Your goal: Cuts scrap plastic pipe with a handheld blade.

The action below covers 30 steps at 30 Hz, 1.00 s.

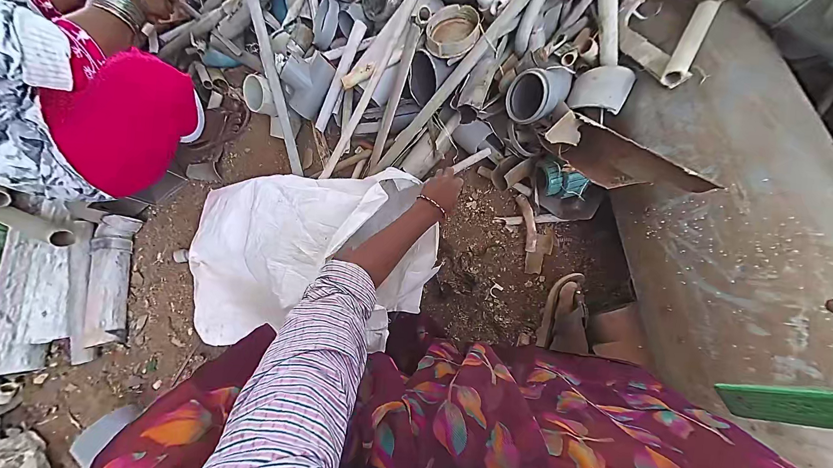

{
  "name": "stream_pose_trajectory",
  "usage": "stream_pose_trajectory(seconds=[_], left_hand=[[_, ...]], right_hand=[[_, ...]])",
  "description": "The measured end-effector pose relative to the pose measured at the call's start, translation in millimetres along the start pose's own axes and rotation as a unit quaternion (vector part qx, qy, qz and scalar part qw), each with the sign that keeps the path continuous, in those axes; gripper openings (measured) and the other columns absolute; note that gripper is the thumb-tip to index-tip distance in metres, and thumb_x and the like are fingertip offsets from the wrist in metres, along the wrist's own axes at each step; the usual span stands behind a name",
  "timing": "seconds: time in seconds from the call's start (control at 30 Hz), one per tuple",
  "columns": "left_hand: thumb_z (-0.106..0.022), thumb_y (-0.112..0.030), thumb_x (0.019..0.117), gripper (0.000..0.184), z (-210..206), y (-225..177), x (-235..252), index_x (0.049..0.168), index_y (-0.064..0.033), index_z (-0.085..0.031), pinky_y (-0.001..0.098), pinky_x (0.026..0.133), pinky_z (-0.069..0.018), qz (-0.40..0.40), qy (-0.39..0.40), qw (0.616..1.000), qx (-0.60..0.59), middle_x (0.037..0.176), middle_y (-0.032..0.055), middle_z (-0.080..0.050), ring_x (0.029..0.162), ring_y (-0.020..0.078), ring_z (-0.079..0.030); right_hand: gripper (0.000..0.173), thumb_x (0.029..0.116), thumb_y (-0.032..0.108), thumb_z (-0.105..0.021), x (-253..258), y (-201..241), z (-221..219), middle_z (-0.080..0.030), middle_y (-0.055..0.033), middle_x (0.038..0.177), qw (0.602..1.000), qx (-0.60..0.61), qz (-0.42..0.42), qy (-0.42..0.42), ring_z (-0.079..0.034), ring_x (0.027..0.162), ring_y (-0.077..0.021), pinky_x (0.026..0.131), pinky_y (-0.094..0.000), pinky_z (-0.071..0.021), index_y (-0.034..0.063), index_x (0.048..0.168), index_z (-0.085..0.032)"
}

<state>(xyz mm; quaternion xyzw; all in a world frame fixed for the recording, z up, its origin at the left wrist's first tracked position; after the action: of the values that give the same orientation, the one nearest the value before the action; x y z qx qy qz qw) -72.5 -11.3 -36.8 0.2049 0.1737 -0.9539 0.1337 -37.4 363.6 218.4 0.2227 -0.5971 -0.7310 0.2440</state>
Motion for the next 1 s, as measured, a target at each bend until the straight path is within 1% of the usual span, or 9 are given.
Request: stream_pose_trajectory(seconds=[0.07, 0.17, 0.27, 0.37, 0.47, 0.6, 0.7, 0.83, 1.0], left_hand=[[-0.068, -0.010, 0.0939, 0.046, -11.9, 11.0, 31.5, 0.139, -0.0029, -0.061, 0.0637, 0.111, -0.0407, 0.046, 0.003, 0.998, -0.041, 0.159, 0.0289, -0.034, 0.145, 0.0485, -0.036], [-0.071, -0.012, 0.0937, 0.052, -31.0, 24.1, 59.3, 0.143, -0.0024, -0.058, 0.0706, 0.116, -0.0260, 0.089, 0.044, 0.994, -0.053, 0.162, 0.0308, -0.028, 0.150, 0.0505, -0.024], [-0.065, -0.001, 0.0954, 0.041, -29.5, 21.6, 60.7, 0.136, 0.0000, -0.062, 0.0663, 0.110, -0.0386, 0.079, 0.034, 0.996, -0.028, 0.155, 0.0319, -0.037, 0.141, 0.0504, -0.040], [-0.054, 0.000, 0.0998, 0.027, 6.4, 12.8, 31.3, 0.124, 0.0046, -0.064, 0.0577, 0.106, -0.0467, -0.012, -0.121, 0.988, -0.098, 0.141, 0.0291, -0.053, 0.128, 0.0450, -0.056], [-0.057, 0.001, 0.0979, 0.026, 62.4, -4.1, -21.5, 0.121, 0.0134, -0.056, 0.0535, 0.098, -0.0525, -0.068, -0.333, 0.902, -0.266, 0.117, 0.0310, -0.066, 0.109, 0.0433, -0.067], [-0.063, 0.007, 0.0919, 0.057, 139.9, -25.4, -87.5, 0.142, 0.0108, -0.037, 0.0417, 0.097, -0.0559, -0.147, -0.448, 0.790, -0.392, 0.120, 0.0256, -0.067, 0.108, 0.0300, -0.070], [-0.062, 0.004, 0.0936, 0.050, 192.3, -40.9, -140.7, 0.140, 0.0109, -0.046, 0.0319, 0.094, -0.0564, -0.200, -0.458, 0.752, -0.429, 0.117, 0.0203, -0.068, 0.103, 0.0180, -0.070], [-0.069, 0.006, 0.0880, 0.022, 223.2, -56.7, -200.5, 0.109, 0.0045, -0.061, 0.0297, 0.083, -0.0593, -0.238, -0.414, 0.709, -0.518, 0.097, 0.0084, -0.072, 0.087, 0.0106, -0.070], [-0.060, 0.014, 0.0920, 0.024, 232.4, -84.2, -259.3, 0.108, -0.0028, -0.054, 0.0315, 0.080, -0.0614, -0.226, -0.366, 0.635, -0.641, 0.094, 0.0049, -0.072, 0.087, 0.0156, -0.073]], right_hand=[[0.042, 0.1063, 0.045, -0.053, 3.4, -0.6, 4.2, -0.069, 0.0060, 0.088, 0.994, 0.025, 0.050, 0.093, -0.062, 0.064, -0.0003, 0.055, -0.0149, -0.0521, 0.0079, 0.122, -0.065], [0.029, 0.1077, 0.039, -0.050, 7.9, 30.7, -22.9, -0.067, 0.0158, 0.077, 0.999, -0.041, -0.030, 0.008, -0.058, 0.057, 0.0061, 0.052, -0.0090, -0.0479, 0.0175, 0.104, -0.069], [0.034, 0.1084, 0.045, -0.046, 12.5, 25.3, -14.2, -0.064, 0.0187, 0.078, 0.996, -0.035, -0.028, 0.076, -0.058, 0.061, 0.0065, 0.055, -0.0105, -0.0482, 0.0229, 0.115, -0.070], [0.032, 0.1076, 0.045, -0.048, 12.2, 26.4, -14.4, -0.065, 0.0176, 0.077, 0.997, -0.024, -0.018, 0.064, -0.058, 0.060, 0.0055, 0.054, -0.0111, -0.0493, 0.0227, 0.114, -0.070], [0.032, 0.1063, 0.049, -0.047, 11.0, 27.0, -19.7, -0.059, 0.0187, 0.072, 0.998, -0.040, 0.022, 0.037, -0.053, 0.055, 0.0068, 0.050, -0.0088, -0.0451, 0.0257, 0.109, -0.069], [0.032, 0.1065, 0.039, -0.041, 14.7, 35.8, -27.5, -0.053, 0.0146, 0.061, 0.997, -0.056, 0.058, -0.008, -0.048, 0.047, 0.0032, 0.045, -0.0104, -0.0417, 0.0245, 0.099, -0.068], [0.034, 0.1057, 0.025, -0.032, 18.7, 43.0, -31.9, -0.049, 0.0127, 0.058, 0.996, -0.075, 0.038, -0.030, -0.045, 0.043, 0.0023, 0.043, -0.0115, -0.0410, 0.0177, 0.098, -0.064], [0.036, 0.1125, 0.021, -0.033, 14.6, 47.7, -32.5, -0.047, 0.0064, 0.059, 0.991, -0.120, -0.014, -0.061, -0.041, 0.043, -0.0014, 0.043, -0.0155, -0.0383, 0.0077, 0.104, -0.065], [0.041, 0.1137, 0.029, -0.034, 5.6, 38.4, -22.9, -0.043, 0.0022, 0.060, 0.977, -0.172, -0.085, -0.089, -0.039, 0.044, -0.0041, 0.044, -0.0182, -0.0353, 0.0025, 0.109, -0.065]])
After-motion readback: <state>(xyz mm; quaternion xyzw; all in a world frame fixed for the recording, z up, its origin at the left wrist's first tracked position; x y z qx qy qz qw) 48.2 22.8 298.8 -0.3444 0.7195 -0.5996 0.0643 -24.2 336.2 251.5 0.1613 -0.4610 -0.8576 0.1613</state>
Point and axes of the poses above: each hand's wrist, its own x-axis towards the middle knuckle, its own z-axis out of the back of the hand, y = z × x, the point moved 5 cm from there along x, towards the middle knuckle
